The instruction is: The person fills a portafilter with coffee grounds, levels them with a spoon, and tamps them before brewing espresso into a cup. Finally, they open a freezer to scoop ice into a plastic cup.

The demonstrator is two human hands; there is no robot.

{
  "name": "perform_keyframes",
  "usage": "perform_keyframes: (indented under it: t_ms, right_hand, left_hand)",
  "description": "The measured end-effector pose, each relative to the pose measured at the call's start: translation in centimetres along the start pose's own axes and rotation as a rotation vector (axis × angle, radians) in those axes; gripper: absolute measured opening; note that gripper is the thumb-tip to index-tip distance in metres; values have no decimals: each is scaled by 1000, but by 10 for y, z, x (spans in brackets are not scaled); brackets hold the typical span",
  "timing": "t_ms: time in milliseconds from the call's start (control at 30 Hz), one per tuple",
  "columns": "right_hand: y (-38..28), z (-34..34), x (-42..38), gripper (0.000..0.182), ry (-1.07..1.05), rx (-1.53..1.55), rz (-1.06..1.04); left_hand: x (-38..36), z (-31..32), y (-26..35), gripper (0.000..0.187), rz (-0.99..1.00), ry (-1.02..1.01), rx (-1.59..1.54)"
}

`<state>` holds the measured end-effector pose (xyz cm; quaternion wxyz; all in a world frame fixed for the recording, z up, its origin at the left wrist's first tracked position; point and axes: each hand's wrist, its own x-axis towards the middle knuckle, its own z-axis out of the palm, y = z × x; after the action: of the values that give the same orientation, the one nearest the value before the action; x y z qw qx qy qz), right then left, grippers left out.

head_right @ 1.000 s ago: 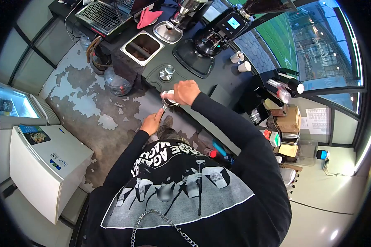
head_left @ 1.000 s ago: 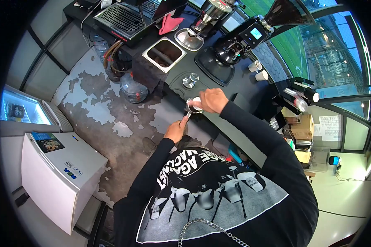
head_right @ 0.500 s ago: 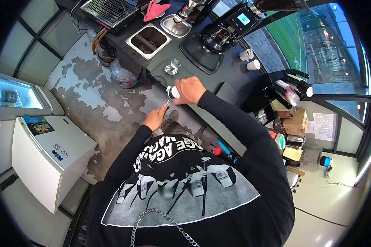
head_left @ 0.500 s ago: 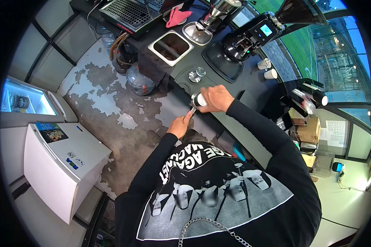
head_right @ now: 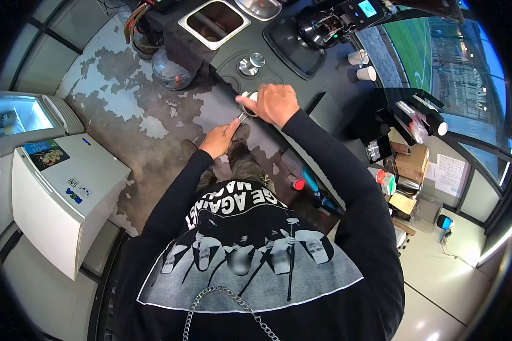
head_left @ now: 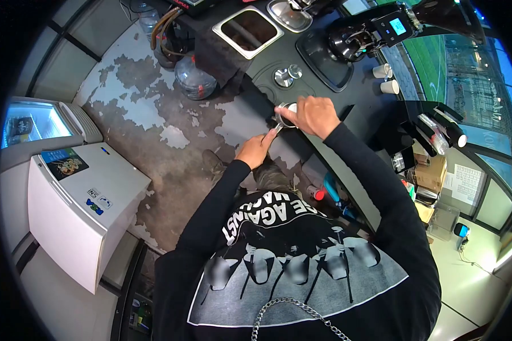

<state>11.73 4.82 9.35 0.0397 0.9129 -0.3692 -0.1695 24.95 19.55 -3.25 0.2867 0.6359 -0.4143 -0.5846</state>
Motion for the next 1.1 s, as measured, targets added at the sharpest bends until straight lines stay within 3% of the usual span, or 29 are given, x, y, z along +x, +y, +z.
perform_keyframes:
  t_ms: [33,67,133,167,200,267,300,400,433,567,633,733,800,867,933,1000,1100]
  right_hand:
    - [0,-7,-7,59,45,71,-121]
    - [3,-8,-12,59,33,76,-114]
    - [8,-9,-17,59,279,46,-400]
    - [10,-9,-13,58,283,124,-417]
    - [8,-10,-10,58,280,122,-412]
    - [1,-14,0,59,-26,38,-100]
    - [3,-7,7,63,-63,-12,-45]
    - [15,-18,5,66,-37,106,-178]
    - [16,-14,0,68,278,238,-356]
    - [15,-12,-3,71,229,216,-357]
    - [0,-13,3,69,-162,90,66]
    - [12,2,3,65,-11,-39,-50]
    - [10,-24,-1,62,-81,96,-112]
    - [12,-19,-7,60,239,199,-398]
    - [9,-15,-3,56,138,136,-348]
    - [2,-10,10,56,-183,-65,-79]
    - [12,-10,8,54,-85,55,-177]
  left_hand:
    - [1,2,-3,80,-9,0,-33]
    - [2,4,-6,80,-17,-13,-35]
    - [5,5,-9,79,18,8,-26]
    - [7,6,-11,79,21,-1,-25]
    - [8,6,-13,79,-1,-25,-57]
    - [8,3,-9,79,-23,-43,-90]
    - [8,2,-8,81,-68,-81,-67]
    - [9,4,-11,81,-76,-85,-66]
    - [8,7,-13,79,-38,-52,-92]
    - [11,9,-17,79,-1,-29,-64]
    - [11,7,-16,80,-4,-32,-57]
    - [5,5,-7,80,-26,2,-13]
    - [1,5,-2,80,-20,32,-18]
    - [-1,5,-3,80,-15,48,-17]
    - [-2,4,-1,81,-35,17,-36]
    - [-4,2,3,81,-52,13,-36]
    - [-1,4,-1,81,-50,33,-37]
